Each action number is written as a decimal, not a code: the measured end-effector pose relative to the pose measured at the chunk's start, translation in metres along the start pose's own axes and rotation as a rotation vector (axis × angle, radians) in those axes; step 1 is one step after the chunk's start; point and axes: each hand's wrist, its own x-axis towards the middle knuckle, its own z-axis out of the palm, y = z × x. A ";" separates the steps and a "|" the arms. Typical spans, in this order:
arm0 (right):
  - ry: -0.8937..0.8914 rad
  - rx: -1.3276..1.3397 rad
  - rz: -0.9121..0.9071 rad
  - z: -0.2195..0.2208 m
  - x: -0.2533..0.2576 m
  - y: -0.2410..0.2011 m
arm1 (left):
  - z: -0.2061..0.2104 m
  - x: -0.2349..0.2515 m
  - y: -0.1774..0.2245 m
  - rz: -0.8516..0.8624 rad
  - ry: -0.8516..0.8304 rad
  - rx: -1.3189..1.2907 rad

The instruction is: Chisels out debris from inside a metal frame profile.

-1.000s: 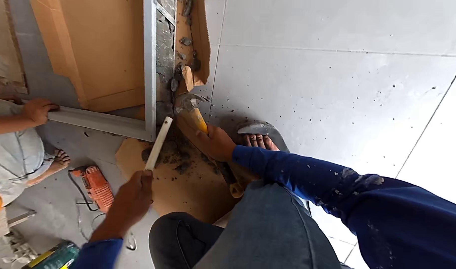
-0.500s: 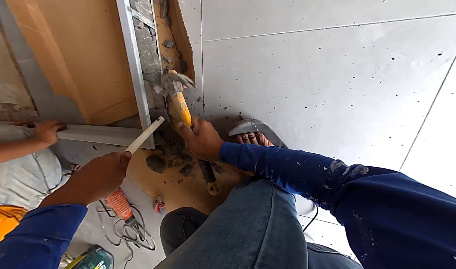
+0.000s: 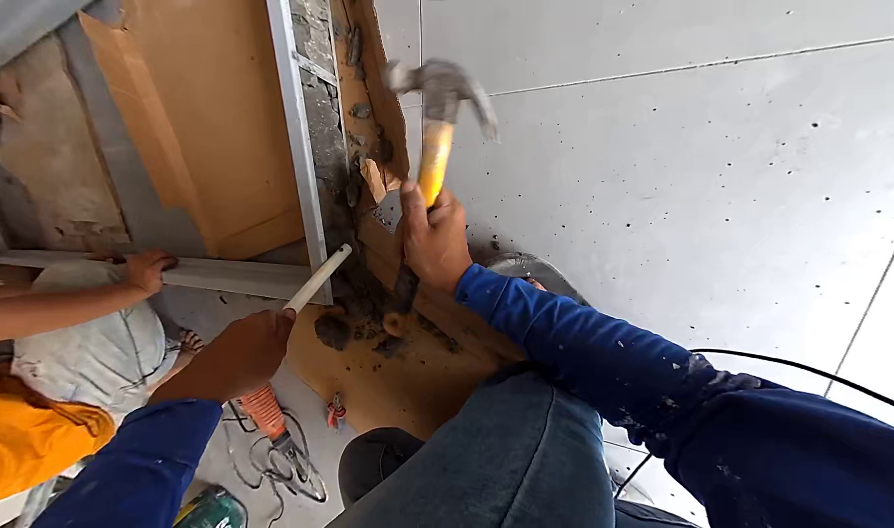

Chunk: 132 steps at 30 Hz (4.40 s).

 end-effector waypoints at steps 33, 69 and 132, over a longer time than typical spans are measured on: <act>-0.062 -0.151 0.190 0.011 -0.009 0.014 | 0.000 0.006 0.019 -0.215 -0.125 -0.272; -0.391 -0.402 0.431 0.016 -0.045 0.044 | 0.040 0.006 0.003 -0.193 -0.130 -0.311; -0.879 -0.757 0.643 0.051 0.064 -0.016 | 0.245 -0.034 -0.027 0.440 0.242 -0.401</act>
